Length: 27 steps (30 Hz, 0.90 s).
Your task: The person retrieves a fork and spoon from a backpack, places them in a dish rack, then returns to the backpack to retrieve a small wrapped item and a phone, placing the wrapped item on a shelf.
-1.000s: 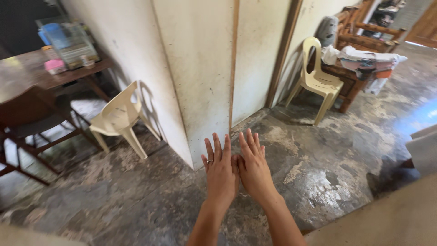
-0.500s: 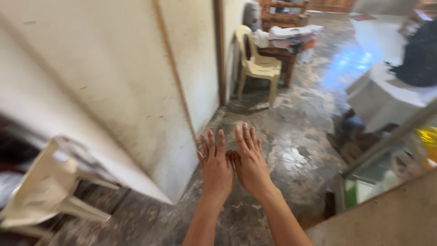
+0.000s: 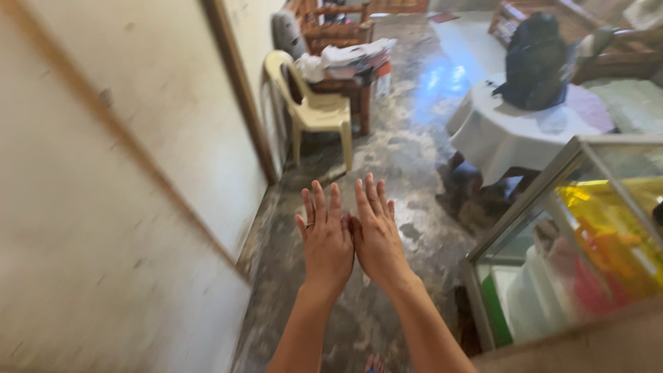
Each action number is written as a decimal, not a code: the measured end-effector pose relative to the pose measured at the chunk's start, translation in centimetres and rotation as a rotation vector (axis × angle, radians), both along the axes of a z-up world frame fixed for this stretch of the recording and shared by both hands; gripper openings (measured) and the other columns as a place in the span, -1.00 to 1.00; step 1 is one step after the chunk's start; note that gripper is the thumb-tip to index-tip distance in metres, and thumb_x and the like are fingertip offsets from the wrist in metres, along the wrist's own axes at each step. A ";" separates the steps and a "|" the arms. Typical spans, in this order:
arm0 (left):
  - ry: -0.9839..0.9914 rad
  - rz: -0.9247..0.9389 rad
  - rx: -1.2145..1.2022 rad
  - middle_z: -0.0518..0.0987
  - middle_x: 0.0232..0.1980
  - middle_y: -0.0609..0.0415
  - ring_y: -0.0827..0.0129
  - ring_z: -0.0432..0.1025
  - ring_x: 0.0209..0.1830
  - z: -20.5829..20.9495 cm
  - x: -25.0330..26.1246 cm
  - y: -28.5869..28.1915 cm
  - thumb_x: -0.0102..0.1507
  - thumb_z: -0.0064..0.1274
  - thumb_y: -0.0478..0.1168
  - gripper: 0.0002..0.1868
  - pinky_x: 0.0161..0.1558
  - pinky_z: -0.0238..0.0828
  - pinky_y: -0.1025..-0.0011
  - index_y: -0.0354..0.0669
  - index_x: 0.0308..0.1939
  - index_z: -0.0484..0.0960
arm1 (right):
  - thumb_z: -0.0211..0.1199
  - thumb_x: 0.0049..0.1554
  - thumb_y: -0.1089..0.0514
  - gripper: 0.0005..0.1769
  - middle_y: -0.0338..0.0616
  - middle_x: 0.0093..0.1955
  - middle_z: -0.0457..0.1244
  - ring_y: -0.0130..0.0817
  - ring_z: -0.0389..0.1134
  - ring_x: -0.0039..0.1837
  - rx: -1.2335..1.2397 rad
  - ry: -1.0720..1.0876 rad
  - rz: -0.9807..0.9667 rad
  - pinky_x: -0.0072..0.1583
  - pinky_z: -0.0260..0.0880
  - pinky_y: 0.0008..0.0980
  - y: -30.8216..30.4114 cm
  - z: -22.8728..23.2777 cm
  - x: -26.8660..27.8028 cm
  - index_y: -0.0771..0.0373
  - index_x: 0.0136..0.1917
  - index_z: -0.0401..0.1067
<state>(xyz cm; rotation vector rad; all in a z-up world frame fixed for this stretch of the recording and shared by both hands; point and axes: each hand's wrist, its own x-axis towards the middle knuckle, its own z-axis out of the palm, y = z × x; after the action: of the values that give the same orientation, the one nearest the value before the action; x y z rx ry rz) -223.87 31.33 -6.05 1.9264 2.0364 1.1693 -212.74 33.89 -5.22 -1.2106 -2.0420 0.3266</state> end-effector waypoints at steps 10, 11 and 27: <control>-0.014 -0.107 0.003 -0.16 0.68 -0.10 0.02 -0.38 0.69 1.3 7.2 20.0 0.44 -0.28 -0.08 -0.38 0.50 -0.48 -0.16 -0.04 0.59 0.09 | 0.02 0.24 0.24 -0.25 0.07 0.72 -0.28 0.07 -0.42 0.72 0.037 0.007 -0.128 0.58 -0.37 0.05 18.8 2.4 7.1 0.30 0.64 -0.11; -0.019 -0.128 -0.001 -0.16 0.69 -0.09 0.02 -0.38 0.69 1.2 7.8 21.6 0.44 -0.29 -0.08 -0.39 0.50 -0.48 -0.15 -0.03 0.58 0.10 | 0.02 0.23 0.25 -0.25 0.07 0.72 -0.28 0.07 -0.42 0.72 0.039 0.009 -0.148 0.58 -0.37 0.07 20.1 2.4 7.8 0.29 0.64 -0.10; -0.036 -0.471 -0.016 -0.17 0.69 -0.13 -0.02 -0.39 0.68 -0.3 18.0 46.6 0.41 -0.25 -0.10 -0.38 0.49 -0.45 -0.17 -0.09 0.57 0.15 | 0.01 0.26 0.15 -0.29 0.10 0.72 -0.27 0.08 -0.39 0.72 -0.015 -0.006 -0.464 0.56 -0.36 0.13 41.4 -0.3 18.0 0.32 0.62 -0.06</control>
<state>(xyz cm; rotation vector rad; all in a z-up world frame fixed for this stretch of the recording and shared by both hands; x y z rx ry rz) -205.92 77.97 -6.30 2.1877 1.4451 1.0515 -194.77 75.34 -5.50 -1.6455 -1.6984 0.1131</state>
